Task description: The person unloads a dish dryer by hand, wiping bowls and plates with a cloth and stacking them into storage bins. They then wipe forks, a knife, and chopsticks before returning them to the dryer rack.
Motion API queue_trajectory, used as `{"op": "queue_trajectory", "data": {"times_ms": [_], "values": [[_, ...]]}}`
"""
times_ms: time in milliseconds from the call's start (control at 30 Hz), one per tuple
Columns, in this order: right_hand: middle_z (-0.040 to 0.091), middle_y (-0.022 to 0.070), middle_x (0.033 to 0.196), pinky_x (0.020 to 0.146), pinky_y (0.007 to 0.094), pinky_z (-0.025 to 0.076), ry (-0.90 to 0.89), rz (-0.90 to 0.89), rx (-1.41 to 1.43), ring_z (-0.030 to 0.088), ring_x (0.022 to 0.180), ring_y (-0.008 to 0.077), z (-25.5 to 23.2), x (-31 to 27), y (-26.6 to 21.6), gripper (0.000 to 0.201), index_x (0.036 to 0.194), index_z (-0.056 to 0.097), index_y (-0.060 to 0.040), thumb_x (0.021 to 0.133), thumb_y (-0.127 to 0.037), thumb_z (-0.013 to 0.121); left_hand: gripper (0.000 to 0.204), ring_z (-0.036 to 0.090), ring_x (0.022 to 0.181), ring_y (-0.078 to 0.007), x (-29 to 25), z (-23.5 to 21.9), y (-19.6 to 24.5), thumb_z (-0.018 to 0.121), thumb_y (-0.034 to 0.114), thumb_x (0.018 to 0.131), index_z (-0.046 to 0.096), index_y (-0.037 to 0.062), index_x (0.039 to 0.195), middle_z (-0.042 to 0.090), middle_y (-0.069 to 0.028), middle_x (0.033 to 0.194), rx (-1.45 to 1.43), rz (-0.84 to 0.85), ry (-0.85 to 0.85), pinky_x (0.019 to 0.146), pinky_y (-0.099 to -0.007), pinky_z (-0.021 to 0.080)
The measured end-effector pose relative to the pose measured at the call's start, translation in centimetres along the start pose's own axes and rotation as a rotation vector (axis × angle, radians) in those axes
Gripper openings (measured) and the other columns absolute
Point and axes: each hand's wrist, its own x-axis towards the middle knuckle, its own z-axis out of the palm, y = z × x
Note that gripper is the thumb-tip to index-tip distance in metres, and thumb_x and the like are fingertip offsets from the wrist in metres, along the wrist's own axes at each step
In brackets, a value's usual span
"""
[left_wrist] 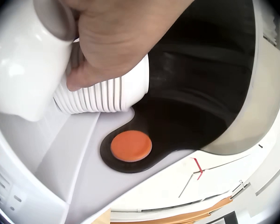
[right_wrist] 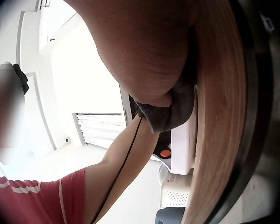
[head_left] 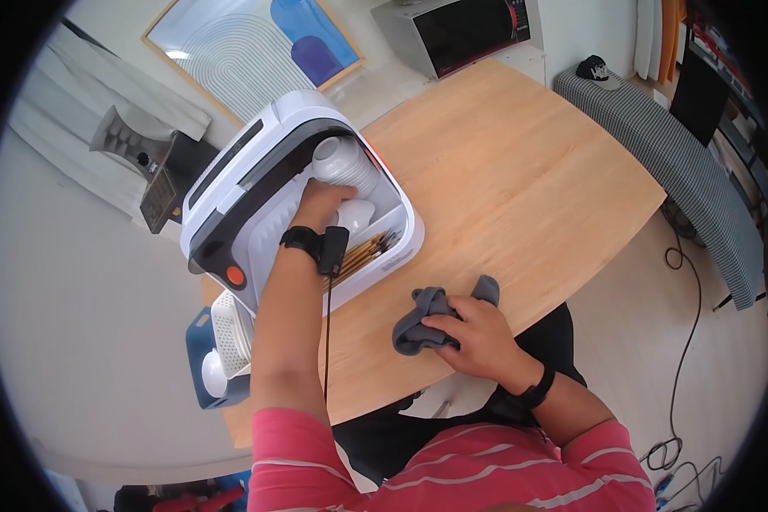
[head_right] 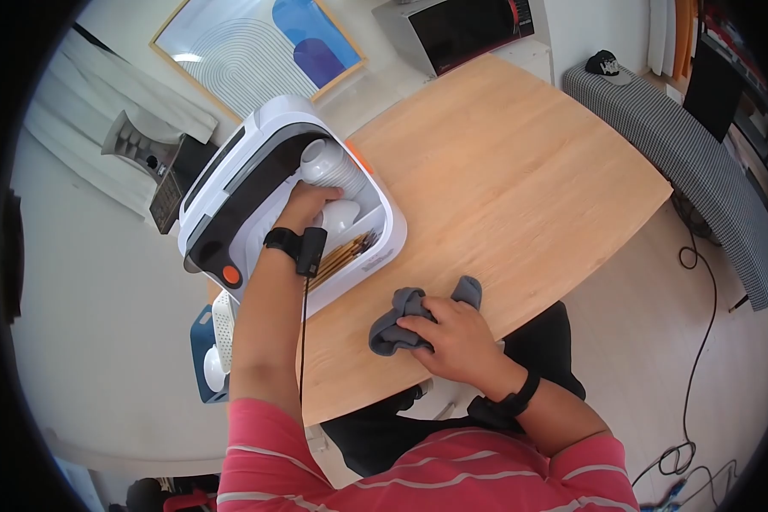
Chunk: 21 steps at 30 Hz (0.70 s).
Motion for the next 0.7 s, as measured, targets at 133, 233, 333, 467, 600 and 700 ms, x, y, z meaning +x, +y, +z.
{"op": "queue_trajectory", "data": {"times_ms": [133,233,333,467,600,700], "values": [[0.061,0.0124,0.113,0.08,0.043,0.051,-0.026,0.01,-0.009,0.065,0.094,0.033,-0.2,0.1,-0.2,0.047,0.115,0.074,-0.0161,0.068,-0.016,0.083,0.055,0.071,0.1,-0.0313,0.2,-1.5,0.1,0.083,0.007,0.071,0.065,-0.0086,0.121,0.072,-0.0202,0.11,-0.076,-0.014,-0.057,0.087,-0.0409,0.057],[0.061,0.0124,0.113,0.08,0.0429,0.051,-0.035,0.016,-0.022,0.065,0.096,0.0328,-0.1,0.1,-0.2,0.047,0.114,0.074,-0.0158,0.068,-0.016,0.083,0.073,0.07,0.104,-0.033,0.3,-1.7,-1.1,0.082,0.005,0.072,0.052,-0.0094,0.137,0.068,-0.0231,0.121,-0.149,-0.027,-0.029,0.09,-0.0422,0.057],[0.062,0.0124,0.114,0.079,0.0428,0.051,-0.022,0.008,-0.039,0.065,0.098,0.0328,0.0,0.3,-0.3,0.047,0.114,0.073,-0.0155,0.068,-0.015,0.083,0.091,0.069,0.106,-0.0339,-0.2,-1.6,-2.0,0.081,0.006,0.073,0.036,-0.0074,0.151,0.062,-0.0249,0.131,-0.176,-0.051,0.058,0.093,-0.0417,0.057],[0.063,0.0123,0.113,0.079,0.0431,0.052,0.015,0.001,-0.04,0.065,0.101,0.0325,0.1,0.3,-0.5,0.048,0.114,0.073,-0.0155,0.067,-0.014,0.083,0.092,0.063,0.119,-0.0309,-2.1,-1.5,-1.4,0.077,0.016,0.083,0.027,-0.007,0.156,0.059,-0.0227,0.136,-0.116,-0.036,0.002,0.104,-0.0381,0.049],[0.063,0.0128,0.112,0.08,0.0439,0.052,-0.009,0.001,-0.057,0.066,0.1,0.0326,0.0,0.3,-0.5,0.049,0.114,0.073,-0.0153,0.067,-0.014,0.083,0.094,0.056,0.132,-0.033,-3.9,-1.6,0.3,0.078,0.04,0.086,0.034,-0.0061,0.155,0.056,-0.0266,0.143,0.252,-0.092,-0.014,0.107,-0.038,0.046],[0.063,0.0133,0.113,0.08,0.0452,0.053,-0.007,-0.006,-0.046,0.066,0.098,0.0335,0.3,0.4,-0.7,0.048,0.114,0.073,-0.0153,0.067,-0.014,0.084,0.098,0.057,0.132,-0.035,-5.2,-2.2,0.8,0.08,0.052,0.081,0.042,-0.006,0.151,0.057,-0.0276,0.142,0.452,-0.065,-0.13,0.107,-0.0378,0.046]]}}
